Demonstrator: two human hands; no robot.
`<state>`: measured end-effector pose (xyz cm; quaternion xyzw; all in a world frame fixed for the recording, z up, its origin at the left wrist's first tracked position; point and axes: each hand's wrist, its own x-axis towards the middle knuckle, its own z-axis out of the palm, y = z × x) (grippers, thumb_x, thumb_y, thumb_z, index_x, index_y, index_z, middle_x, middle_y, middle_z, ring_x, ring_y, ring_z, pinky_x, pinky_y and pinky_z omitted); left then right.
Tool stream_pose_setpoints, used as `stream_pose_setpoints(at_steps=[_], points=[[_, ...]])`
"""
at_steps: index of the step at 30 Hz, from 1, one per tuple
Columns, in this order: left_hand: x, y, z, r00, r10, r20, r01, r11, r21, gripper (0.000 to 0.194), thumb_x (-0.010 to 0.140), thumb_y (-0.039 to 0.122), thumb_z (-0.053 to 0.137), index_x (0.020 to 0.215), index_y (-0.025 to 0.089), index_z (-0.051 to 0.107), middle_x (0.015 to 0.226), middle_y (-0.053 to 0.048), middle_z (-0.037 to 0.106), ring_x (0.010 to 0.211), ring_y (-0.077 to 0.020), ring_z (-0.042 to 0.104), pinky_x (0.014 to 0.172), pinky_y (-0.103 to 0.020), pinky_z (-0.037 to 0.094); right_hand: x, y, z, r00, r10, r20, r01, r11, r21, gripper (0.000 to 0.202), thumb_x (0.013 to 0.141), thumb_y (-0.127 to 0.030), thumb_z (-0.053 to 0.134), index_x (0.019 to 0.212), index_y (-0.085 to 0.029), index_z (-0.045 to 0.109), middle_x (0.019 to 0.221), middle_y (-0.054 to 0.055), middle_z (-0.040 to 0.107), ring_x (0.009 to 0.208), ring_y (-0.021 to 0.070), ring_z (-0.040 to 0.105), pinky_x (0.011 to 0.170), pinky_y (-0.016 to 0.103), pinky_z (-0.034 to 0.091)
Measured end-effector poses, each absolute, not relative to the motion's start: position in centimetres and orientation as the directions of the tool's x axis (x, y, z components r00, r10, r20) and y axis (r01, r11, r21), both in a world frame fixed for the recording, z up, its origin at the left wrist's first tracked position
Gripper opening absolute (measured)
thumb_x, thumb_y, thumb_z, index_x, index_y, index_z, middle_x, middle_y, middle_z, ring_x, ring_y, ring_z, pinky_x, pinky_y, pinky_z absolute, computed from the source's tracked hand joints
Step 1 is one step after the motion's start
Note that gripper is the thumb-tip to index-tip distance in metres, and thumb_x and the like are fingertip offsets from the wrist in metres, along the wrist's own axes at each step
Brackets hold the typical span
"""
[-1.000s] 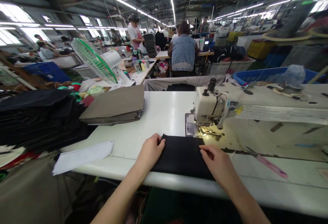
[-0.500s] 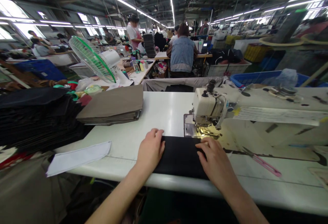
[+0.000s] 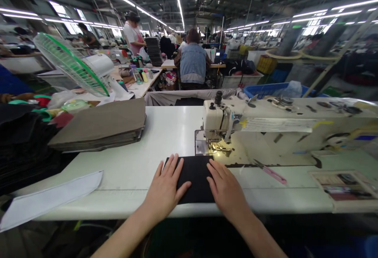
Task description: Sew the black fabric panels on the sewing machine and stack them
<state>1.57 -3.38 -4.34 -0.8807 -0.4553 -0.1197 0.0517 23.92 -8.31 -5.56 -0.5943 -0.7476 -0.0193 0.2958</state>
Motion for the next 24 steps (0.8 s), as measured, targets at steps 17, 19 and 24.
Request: stream_pose_setpoints(at_steps=[17, 19, 24], points=[[6.6, 2.3, -1.0, 0.823, 0.567, 0.033, 0.542, -0.802, 0.25, 0.068, 0.097, 0.052, 0.052, 0.156, 0.023, 0.032, 0.164, -0.009, 0.027, 0.152, -0.029, 0.023, 0.122, -0.055, 0.016, 26.3, -5.0, -4.9, -0.121, 0.878, 0.462, 0.877, 0.313, -0.365, 0.034, 0.093, -0.017, 0.055, 0.126, -0.018, 0.063, 0.127, 0.012, 0.066, 0.121, 0.0288, 0.059, 0.103, 0.05, 0.052], [6.6, 2.4, -0.8, 0.827, 0.561, 0.039, 0.534, -0.806, 0.254, 0.068, 0.097, 0.052, 0.053, 0.156, 0.024, 0.031, 0.164, -0.009, 0.027, 0.152, -0.0285, 0.023, 0.123, -0.054, 0.016, 26.3, -5.0, -4.9, -0.119, 0.877, 0.465, 0.877, 0.312, -0.365, 0.033, 0.093, -0.017, 0.056, 0.126, -0.018, 0.063, 0.127, 0.012, 0.066, 0.12, 0.0287, 0.059, 0.103, 0.05, 0.052], [6.8, 2.5, -0.4, 0.832, 0.553, 0.039, 0.523, -0.807, 0.274, 0.069, 0.096, 0.051, 0.055, 0.156, 0.025, 0.032, 0.163, -0.009, 0.028, 0.152, -0.0288, 0.024, 0.123, -0.054, 0.016, 26.2, -5.0, -4.8, -0.11, 0.873, 0.475, 0.879, 0.309, -0.364, 0.033, 0.093, -0.018, 0.056, 0.125, -0.02, 0.063, 0.126, 0.012, 0.066, 0.119, 0.0278, 0.059, 0.102, 0.049, 0.053]])
